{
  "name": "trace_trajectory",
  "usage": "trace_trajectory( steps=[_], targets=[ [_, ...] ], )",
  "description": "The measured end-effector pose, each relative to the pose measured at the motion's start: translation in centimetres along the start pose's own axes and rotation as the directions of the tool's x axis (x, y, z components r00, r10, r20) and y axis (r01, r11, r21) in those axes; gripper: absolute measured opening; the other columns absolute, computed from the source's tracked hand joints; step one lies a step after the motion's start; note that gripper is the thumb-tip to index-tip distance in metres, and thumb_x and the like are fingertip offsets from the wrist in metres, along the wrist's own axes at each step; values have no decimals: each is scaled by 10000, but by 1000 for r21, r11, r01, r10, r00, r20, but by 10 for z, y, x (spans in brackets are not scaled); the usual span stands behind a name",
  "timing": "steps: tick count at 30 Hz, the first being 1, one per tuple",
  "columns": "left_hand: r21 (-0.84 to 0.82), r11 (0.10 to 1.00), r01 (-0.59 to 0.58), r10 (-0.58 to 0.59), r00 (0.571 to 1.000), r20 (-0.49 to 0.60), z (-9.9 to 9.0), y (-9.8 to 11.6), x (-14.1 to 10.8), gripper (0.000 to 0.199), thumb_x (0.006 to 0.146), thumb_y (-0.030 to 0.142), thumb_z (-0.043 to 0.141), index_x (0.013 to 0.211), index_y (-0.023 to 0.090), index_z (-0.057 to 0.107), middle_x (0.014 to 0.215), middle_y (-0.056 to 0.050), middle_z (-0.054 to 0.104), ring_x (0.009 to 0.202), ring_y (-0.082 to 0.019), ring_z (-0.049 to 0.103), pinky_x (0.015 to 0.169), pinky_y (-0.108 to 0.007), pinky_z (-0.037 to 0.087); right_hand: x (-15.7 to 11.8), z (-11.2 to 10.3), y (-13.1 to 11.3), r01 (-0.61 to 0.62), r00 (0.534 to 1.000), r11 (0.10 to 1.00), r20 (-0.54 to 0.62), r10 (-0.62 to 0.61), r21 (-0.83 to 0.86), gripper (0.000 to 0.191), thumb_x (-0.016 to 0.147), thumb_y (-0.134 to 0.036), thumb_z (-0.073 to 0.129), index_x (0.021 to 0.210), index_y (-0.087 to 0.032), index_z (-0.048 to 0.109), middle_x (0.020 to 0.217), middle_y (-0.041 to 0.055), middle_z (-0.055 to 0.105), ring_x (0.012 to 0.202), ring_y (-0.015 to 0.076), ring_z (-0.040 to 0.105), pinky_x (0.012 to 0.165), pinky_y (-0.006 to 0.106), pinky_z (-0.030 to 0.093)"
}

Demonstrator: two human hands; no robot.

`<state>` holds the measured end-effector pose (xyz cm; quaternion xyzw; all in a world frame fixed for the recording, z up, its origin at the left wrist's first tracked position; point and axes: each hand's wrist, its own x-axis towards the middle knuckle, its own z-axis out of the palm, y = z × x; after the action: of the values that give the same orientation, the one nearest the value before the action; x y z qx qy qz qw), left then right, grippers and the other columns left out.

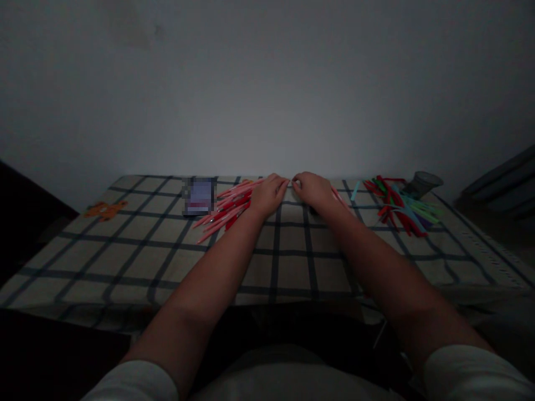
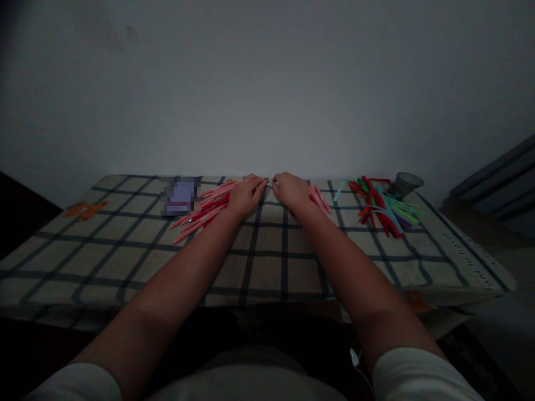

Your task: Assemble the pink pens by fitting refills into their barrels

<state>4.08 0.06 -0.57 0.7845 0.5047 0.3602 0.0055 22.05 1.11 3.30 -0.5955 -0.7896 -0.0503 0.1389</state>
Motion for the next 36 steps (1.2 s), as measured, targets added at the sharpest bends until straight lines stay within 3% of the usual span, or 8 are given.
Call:
trace_trajectory(
  steps=[5,10,13,17,21,26,31,36],
  targets=[
    [4,998,63,-62,989,-132,-9,-6,6,328,1123,304,508,1223,176,792,1222,-120,779,1161,-225,710,1014,-319,524,-17,13,-29,194,981,981,2,-194,19,442,1122,-371,402,1280,-207,781,1335,156,794,1178,315,757,916,377,541],
    [-30,978,208,-209,948,-240,-46,-25,30,342,1072,337,550,1205,172,820,1189,-110,807,984,-208,715,978,-327,536,-18,29,-23,291,954,956,63,-292,20,454,1123,-371,398,1264,-193,791,1337,148,798,1232,296,739,940,364,531],
    [-26,973,231,-230,972,45,-77,-47,39,364,1014,431,610,1135,181,846,1129,-101,842,971,-225,728,912,-318,534,-18,32,-20,290,955,956,58,-292,44,452,1121,-379,406,1275,-205,794,1347,136,799,1220,290,739,914,358,524],
    [115,974,197,-226,891,394,-101,-68,28,482,939,623,646,1009,199,864,884,-72,826,796,-224,707,698,-303,460,-21,32,-24,305,951,946,12,-308,111,428,1115,-393,428,1243,-217,797,1318,110,812,1172,285,744,839,352,493],
    [261,961,88,-199,878,435,-93,-59,5,520,909,706,658,951,218,832,853,-64,812,736,-227,693,635,-313,400,-23,33,-29,337,939,928,8,-343,157,382,1098,-389,475,1172,-209,803,1247,103,827,1109,274,742,782,344,441],
    [466,882,-71,-165,879,447,-72,-39,-13,438,938,655,663,880,235,772,1002,-108,840,918,-308,768,665,-332,433,-24,30,-27,315,947,927,-1,-322,203,388,1101,-383,478,1169,-201,814,1209,98,834,1066,251,729,780,337,416],
    [512,859,-15,-217,895,390,-67,-38,-17,417,961,631,645,1029,253,807,1151,-135,843,1080,-383,781,772,-399,544,-21,28,-20,303,952,922,-37,-303,243,375,1087,-371,511,1161,-189,830,1179,101,838,1041,246,720,810,342,426],
    [538,843,21,-264,887,378,-68,-30,-21,395,960,608,651,1013,262,833,1087,-117,856,1065,-376,791,822,-428,575,-19,31,-16,319,948,916,-87,-307,243,345,1067,-360,536,1125,-195,834,1125,105,839,1003,245,704,788,338,412]
  ],
)
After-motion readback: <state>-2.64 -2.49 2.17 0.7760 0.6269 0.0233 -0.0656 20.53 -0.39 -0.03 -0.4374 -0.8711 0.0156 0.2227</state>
